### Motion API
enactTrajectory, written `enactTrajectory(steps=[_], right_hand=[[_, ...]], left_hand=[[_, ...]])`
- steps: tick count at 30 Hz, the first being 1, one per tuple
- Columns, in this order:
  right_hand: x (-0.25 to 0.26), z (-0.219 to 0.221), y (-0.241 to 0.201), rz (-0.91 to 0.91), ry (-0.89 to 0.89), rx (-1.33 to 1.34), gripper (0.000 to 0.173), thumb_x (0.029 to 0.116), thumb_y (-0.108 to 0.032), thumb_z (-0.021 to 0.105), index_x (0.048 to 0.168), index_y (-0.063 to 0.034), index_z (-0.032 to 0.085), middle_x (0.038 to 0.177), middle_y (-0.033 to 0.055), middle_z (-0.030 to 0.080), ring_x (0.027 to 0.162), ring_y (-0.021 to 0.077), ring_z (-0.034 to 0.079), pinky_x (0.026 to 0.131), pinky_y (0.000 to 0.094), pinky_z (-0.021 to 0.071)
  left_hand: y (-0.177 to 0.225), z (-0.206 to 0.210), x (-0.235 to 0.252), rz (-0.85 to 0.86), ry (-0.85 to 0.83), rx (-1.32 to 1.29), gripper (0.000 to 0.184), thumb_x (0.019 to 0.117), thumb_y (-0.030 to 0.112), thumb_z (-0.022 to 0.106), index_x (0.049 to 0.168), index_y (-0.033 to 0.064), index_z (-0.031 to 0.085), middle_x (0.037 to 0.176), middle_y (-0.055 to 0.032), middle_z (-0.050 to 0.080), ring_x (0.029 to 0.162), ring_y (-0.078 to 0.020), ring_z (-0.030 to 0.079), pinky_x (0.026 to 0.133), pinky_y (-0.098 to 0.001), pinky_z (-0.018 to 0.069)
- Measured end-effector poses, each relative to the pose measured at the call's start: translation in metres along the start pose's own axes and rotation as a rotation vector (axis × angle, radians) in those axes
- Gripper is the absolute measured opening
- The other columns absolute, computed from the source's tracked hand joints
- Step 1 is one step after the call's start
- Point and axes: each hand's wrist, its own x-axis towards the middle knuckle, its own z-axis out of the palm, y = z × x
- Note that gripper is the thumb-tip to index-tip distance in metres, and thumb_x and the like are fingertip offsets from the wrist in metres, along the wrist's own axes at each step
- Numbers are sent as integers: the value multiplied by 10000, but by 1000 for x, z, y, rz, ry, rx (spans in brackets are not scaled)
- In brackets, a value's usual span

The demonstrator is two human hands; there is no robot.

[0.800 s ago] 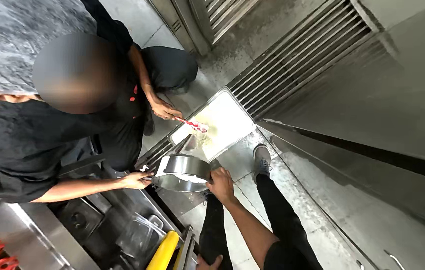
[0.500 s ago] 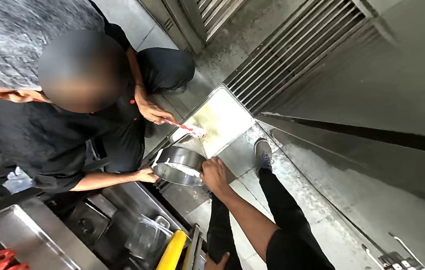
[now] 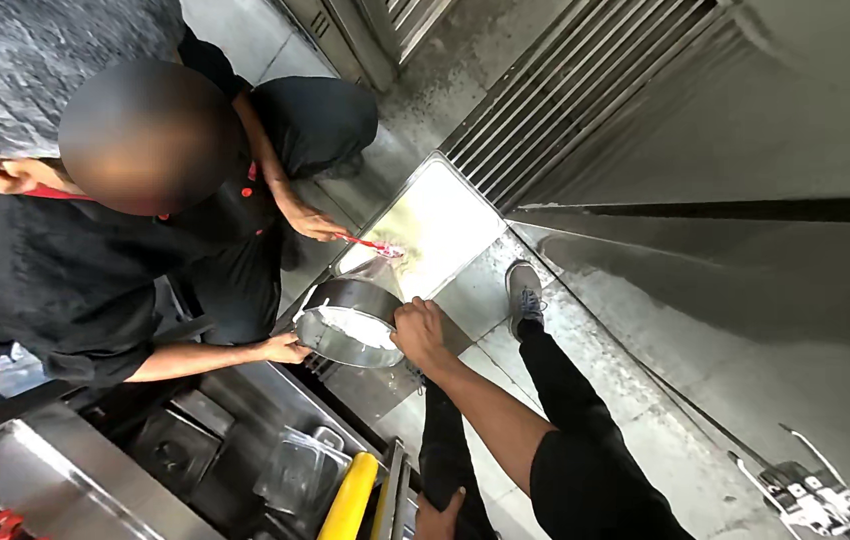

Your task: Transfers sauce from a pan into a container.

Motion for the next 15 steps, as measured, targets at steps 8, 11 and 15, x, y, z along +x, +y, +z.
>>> enactTrajectory(steps=[8,11,15], right_hand=[[19,9,-15,59,-184,-31,228,947,-176,675,1083,-6,741,1121,170,722,1172,338,623,1008,475,446],[18,10,-17,73,-180,-18,242,942,-169,683,1089,16,735,1125,185,718,1175,348,623,1010,482,452],[18,11,-18,88,-177,-25,259,941,-199,690,1077,17,734,1115,183,720,1174,345,624,1008,482,451]], left_hand=[[12,-4,1,-37,5,49,1125,819,699,735,1558,-40,318,1454,-311,527,1340,-440,544,1081,-627,448],[36,-16,-15,-87,-18,129,1054,901,685,654,1563,-46,280,1504,-300,481,1358,-420,538,1086,-587,458],[54,-20,-16,-128,-7,183,973,958,639,610,1570,-34,265,1522,-286,468,1351,-413,549,1073,-567,476]])
